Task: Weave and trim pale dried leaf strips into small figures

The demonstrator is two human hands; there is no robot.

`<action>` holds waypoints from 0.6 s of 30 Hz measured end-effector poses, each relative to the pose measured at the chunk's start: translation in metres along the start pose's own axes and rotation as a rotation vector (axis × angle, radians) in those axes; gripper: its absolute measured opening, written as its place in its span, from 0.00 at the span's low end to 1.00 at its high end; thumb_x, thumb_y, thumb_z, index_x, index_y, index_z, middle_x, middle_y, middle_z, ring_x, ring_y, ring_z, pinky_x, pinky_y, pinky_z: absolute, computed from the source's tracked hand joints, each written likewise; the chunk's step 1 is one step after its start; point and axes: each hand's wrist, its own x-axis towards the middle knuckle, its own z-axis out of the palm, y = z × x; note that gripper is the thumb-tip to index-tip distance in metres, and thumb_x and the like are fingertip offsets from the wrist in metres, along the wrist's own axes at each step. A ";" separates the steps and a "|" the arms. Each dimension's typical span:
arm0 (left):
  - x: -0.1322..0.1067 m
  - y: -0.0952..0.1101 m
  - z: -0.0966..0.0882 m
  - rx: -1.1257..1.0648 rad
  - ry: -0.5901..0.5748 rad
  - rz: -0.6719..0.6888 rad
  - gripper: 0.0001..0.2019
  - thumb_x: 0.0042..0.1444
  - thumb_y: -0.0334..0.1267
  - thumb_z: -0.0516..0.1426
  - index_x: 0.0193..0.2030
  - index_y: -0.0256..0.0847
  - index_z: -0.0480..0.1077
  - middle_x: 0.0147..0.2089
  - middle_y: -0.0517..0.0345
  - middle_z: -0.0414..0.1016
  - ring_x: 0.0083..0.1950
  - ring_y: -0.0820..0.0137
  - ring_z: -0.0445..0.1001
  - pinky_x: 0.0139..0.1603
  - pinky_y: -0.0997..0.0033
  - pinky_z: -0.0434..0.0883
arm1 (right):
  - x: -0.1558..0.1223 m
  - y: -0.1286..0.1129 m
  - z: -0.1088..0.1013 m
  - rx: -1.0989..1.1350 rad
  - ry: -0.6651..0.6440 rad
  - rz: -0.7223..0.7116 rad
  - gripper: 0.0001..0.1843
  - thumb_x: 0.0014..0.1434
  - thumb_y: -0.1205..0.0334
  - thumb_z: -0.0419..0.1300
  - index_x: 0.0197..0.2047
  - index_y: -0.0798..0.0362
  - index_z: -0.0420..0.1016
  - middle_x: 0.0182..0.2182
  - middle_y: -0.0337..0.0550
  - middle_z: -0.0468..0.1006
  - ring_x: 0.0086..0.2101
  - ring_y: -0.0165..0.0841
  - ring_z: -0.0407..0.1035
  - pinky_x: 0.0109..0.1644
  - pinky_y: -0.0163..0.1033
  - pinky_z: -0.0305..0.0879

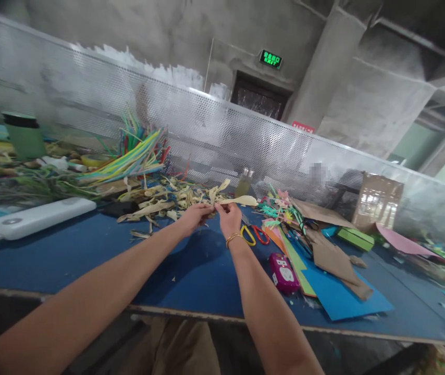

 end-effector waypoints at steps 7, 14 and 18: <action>0.001 0.004 -0.003 -0.019 0.110 0.015 0.12 0.40 0.44 0.62 0.23 0.37 0.69 0.18 0.61 0.65 0.18 0.78 0.58 0.19 0.75 0.50 | -0.001 0.000 0.007 -0.080 -0.028 -0.068 0.13 0.52 0.53 0.57 0.35 0.55 0.71 0.33 0.47 0.78 0.34 0.33 0.71 0.41 0.37 0.66; 0.000 0.007 -0.002 0.000 0.157 0.123 0.12 0.38 0.43 0.64 0.25 0.36 0.73 0.22 0.59 0.70 0.24 0.75 0.64 0.25 0.74 0.58 | -0.007 0.005 0.008 0.122 -0.054 0.327 0.22 0.53 0.46 0.53 0.37 0.57 0.72 0.31 0.48 0.79 0.29 0.34 0.71 0.30 0.36 0.65; 0.000 0.007 -0.002 0.071 0.199 0.186 0.10 0.38 0.41 0.64 0.25 0.37 0.74 0.23 0.59 0.72 0.27 0.73 0.66 0.30 0.73 0.62 | -0.004 0.003 -0.004 -0.115 -0.055 0.262 0.24 0.54 0.43 0.50 0.28 0.55 0.75 0.23 0.45 0.77 0.25 0.33 0.69 0.29 0.35 0.63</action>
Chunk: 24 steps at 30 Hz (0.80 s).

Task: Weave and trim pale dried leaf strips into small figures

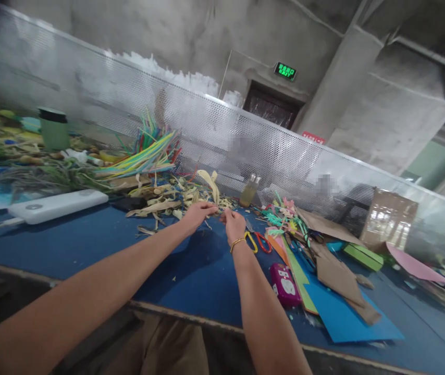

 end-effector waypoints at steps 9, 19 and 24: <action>0.006 -0.012 -0.001 0.213 -0.140 0.100 0.09 0.39 0.41 0.61 0.24 0.37 0.74 0.24 0.57 0.74 0.28 0.71 0.68 0.32 0.72 0.64 | 0.011 -0.004 -0.010 -0.044 0.040 -0.246 0.18 0.49 0.50 0.59 0.36 0.54 0.78 0.34 0.45 0.79 0.34 0.34 0.71 0.42 0.37 0.65; 0.001 -0.010 0.005 0.206 -0.074 0.029 0.05 0.38 0.38 0.60 0.21 0.37 0.72 0.19 0.60 0.69 0.24 0.74 0.65 0.26 0.74 0.61 | 0.007 -0.001 -0.002 -0.008 0.154 -0.262 0.13 0.46 0.52 0.61 0.26 0.56 0.74 0.24 0.41 0.75 0.25 0.30 0.67 0.33 0.34 0.64; -0.001 0.004 0.002 0.109 -0.033 -0.016 0.05 0.37 0.36 0.59 0.18 0.37 0.69 0.16 0.62 0.64 0.21 0.76 0.59 0.22 0.75 0.57 | -0.001 -0.011 -0.005 -0.117 0.141 -0.420 0.13 0.48 0.54 0.62 0.28 0.56 0.75 0.27 0.43 0.76 0.29 0.32 0.68 0.36 0.35 0.64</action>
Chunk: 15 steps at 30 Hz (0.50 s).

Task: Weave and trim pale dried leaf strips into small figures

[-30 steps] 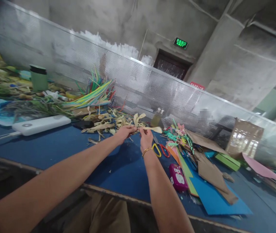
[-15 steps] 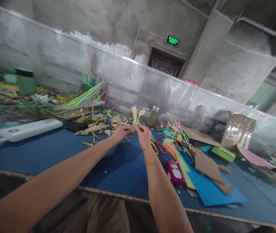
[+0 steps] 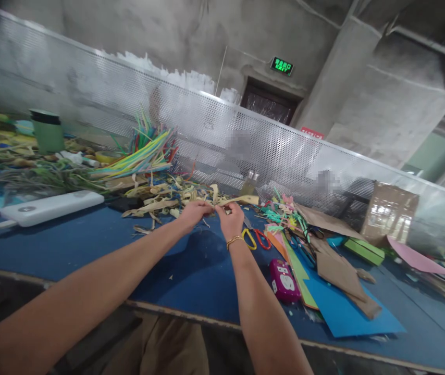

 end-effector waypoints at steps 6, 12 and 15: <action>-0.002 0.007 -0.005 -0.118 0.042 -0.067 0.04 0.35 0.35 0.58 0.18 0.37 0.67 0.14 0.65 0.61 0.17 0.79 0.54 0.18 0.76 0.51 | -0.002 -0.004 0.001 -0.060 -0.084 -0.186 0.09 0.53 0.58 0.60 0.35 0.52 0.78 0.33 0.43 0.79 0.36 0.35 0.70 0.43 0.39 0.64; 0.001 0.000 -0.008 -0.133 0.046 -0.020 0.06 0.36 0.37 0.61 0.21 0.37 0.69 0.17 0.64 0.64 0.20 0.78 0.59 0.21 0.77 0.54 | 0.000 -0.006 -0.003 -0.156 -0.160 -0.372 0.08 0.53 0.65 0.58 0.34 0.49 0.79 0.35 0.42 0.80 0.40 0.37 0.70 0.49 0.43 0.63; 0.003 -0.001 -0.010 -0.139 0.031 0.047 0.08 0.37 0.39 0.62 0.23 0.37 0.70 0.19 0.62 0.67 0.22 0.77 0.61 0.23 0.76 0.57 | 0.003 -0.008 -0.009 -0.163 -0.252 -0.436 0.14 0.53 0.71 0.55 0.36 0.47 0.79 0.37 0.40 0.80 0.42 0.35 0.69 0.51 0.42 0.62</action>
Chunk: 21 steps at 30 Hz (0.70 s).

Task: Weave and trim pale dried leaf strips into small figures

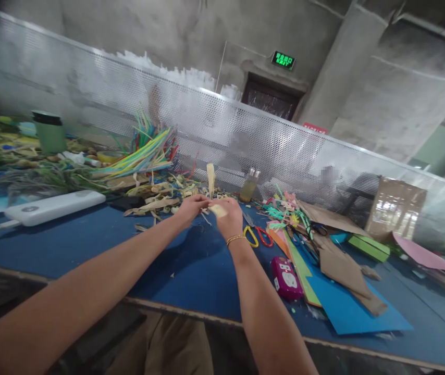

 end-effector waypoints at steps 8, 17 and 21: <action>0.002 -0.008 0.005 0.024 -0.075 0.067 0.12 0.37 0.41 0.64 0.27 0.35 0.72 0.24 0.59 0.72 0.27 0.74 0.68 0.31 0.73 0.64 | 0.000 0.001 -0.002 0.083 0.130 0.253 0.09 0.53 0.57 0.59 0.36 0.48 0.79 0.35 0.41 0.80 0.36 0.34 0.72 0.43 0.39 0.65; 0.001 -0.009 0.007 0.129 -0.049 0.159 0.10 0.38 0.40 0.63 0.26 0.37 0.70 0.24 0.61 0.70 0.26 0.75 0.67 0.31 0.73 0.63 | -0.002 -0.004 -0.003 0.038 0.088 0.419 0.10 0.50 0.52 0.60 0.28 0.51 0.74 0.26 0.41 0.79 0.28 0.33 0.72 0.36 0.36 0.64; 0.002 -0.011 0.008 0.193 -0.067 0.175 0.10 0.39 0.40 0.63 0.24 0.37 0.69 0.22 0.63 0.67 0.24 0.76 0.63 0.27 0.74 0.60 | -0.003 -0.001 0.002 0.038 0.135 0.435 0.10 0.50 0.54 0.60 0.28 0.52 0.74 0.26 0.42 0.78 0.29 0.33 0.71 0.37 0.36 0.64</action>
